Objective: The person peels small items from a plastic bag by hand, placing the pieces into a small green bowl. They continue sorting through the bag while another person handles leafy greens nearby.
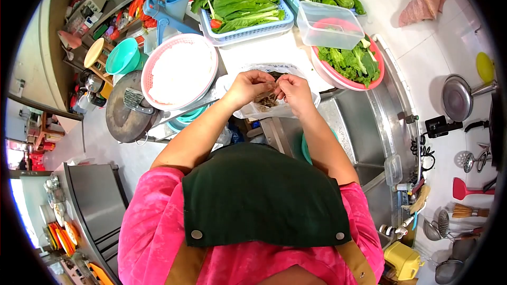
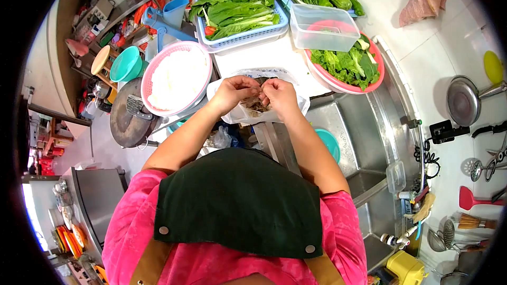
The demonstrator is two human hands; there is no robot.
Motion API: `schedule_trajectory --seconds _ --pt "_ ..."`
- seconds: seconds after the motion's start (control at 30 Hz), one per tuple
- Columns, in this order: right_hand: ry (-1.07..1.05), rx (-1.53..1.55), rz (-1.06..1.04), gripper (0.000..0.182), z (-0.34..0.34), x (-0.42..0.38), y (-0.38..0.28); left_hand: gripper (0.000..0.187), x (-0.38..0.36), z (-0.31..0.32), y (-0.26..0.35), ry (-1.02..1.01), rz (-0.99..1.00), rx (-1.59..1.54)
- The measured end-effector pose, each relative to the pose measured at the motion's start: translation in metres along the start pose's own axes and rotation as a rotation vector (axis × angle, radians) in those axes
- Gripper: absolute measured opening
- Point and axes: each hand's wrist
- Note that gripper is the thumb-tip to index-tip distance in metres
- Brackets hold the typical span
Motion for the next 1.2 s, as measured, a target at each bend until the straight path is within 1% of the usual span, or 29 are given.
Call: schedule_trajectory --seconds 0.07,0.1,0.17,0.2,0.27,0.3,0.37,0.4,0.47,0.5,0.53,0.57,0.6,0.63,0.67,0.7,0.73,0.8,0.83,0.87,0.9,0.97,1.03,1.1,1.2 --pt "-0.006 0.034 0.025 0.011 -0.001 0.001 0.0 0.021 -0.002 0.0 0.001 -0.052 0.013 -0.13" --pt "-0.005 0.035 0.024 0.011 -0.001 0.001 0.001 0.021 -0.001 -0.002 -0.001 -0.053 0.014 -0.129" --pt "0.005 -0.099 -0.067 0.013 -0.002 0.001 0.004 0.025 0.004 -0.008 -0.01 -0.032 -0.011 -0.112" --pt "0.005 -0.099 -0.069 0.013 -0.001 0.0 0.007 0.025 0.005 -0.009 -0.013 -0.033 -0.009 -0.11" --pt "0.0 -0.316 -0.404 0.015 0.005 -0.003 0.013 0.02 0.007 -0.011 -0.019 0.048 -0.023 -0.087" --pt "0.002 -0.316 -0.404 0.015 0.006 -0.004 0.013 0.02 0.007 -0.009 -0.019 0.046 -0.024 -0.087" --pt "0.016 -0.567 -0.529 0.015 0.008 -0.005 0.009 0.013 0.006 -0.004 -0.017 0.15 0.013 0.062" --pt "0.038 -0.627 -0.551 0.014 0.01 -0.006 0.005 0.013 0.004 0.001 -0.013 0.149 0.014 0.063" --pt "0.062 -0.626 -0.582 0.013 0.012 -0.007 0.005 0.009 -0.005 0.009 0.002 0.215 -0.009 0.18" --pt "0.085 -0.626 -0.611 0.013 0.012 -0.007 0.005 0.009 -0.008 0.01 0.008 0.215 -0.01 0.181" --pt "0.085 -0.625 -0.61 0.013 0.011 -0.007 0.008 0.012 -0.011 0.011 0.013 0.212 0.009 0.287" --pt "0.092 -0.545 -0.578 0.011 0.01 -0.005 0.012 0.014 -0.012 0.012 0.015 0.207 0.027 0.393" --pt "0.099 -0.465 -0.546 0.01 0.009 -0.005 0.011 0.014 -0.012 0.01 0.012 0.207 0.027 0.393" --pt "0.1 -0.465 -0.544 0.01 0.008 -0.005 0.008 0.016 -0.012 0.009 0.008 0.164 0.088 0.398" --pt "0.051 -0.304 -0.316 0.011 0.007 -0.006 0.004 0.017 -0.011 0.008 0.006 0.121 0.15 0.402" --pt "0.002 -0.143 -0.089 0.012 0.006 -0.006 0.001 0.017 -0.013 0.009 0.007 0.12 0.149 0.402" --pt "0.003 -0.143 -0.089 0.012 0.003 -0.005 0.002 0.019 -0.015 0.01 0.01 0.095 0.156 0.383" --pt "-0.019 0.09 0.017 0.013 -0.001 -0.002 0.004 0.021 -0.014 0.01 0.011 0.071 0.163 0.365" --pt "-0.02 0.091 0.018 0.013 -0.002 -0.002 0.001 0.022 -0.011 0.007 0.01 0.048 0.362 0.512" --pt "-0.024 0.184 0.085 0.012 -0.002 -0.002 -0.003 0.023 -0.01 0.005 0.009 0.024 0.562 0.657" --pt "-0.029 0.277 0.153 0.011 -0.002 -0.003 -0.006 0.023 -0.01 0.007 0.011 0.023 0.561 0.657" --pt "-0.056 0.276 0.166 0.011 -0.003 0.0 -0.002 0.021 -0.011 0.011 0.017 0.102 0.621 0.777" --pt "-0.084 0.276 0.179 0.01 -0.001 0.001 0.001 0.02 -0.011 0.011 0.021 0.086 0.608 0.823" --pt "-0.115 0.24 0.111 0.01 0.003 0.001 0.002 0.019 -0.011 0.011 0.021 0.072 0.595 0.869" --pt "-0.082 0.254 0.126 0.01 0.009 0.004 0.01 0.018 -0.012 0.008 0.02 0.089 0.629 0.954"
Point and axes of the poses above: each hand's wrist, its own x-axis towards the middle knuckle, its own z-axis out of the palm, y = z × x, and after that the axes turned 5 degrees about -z, right-handed
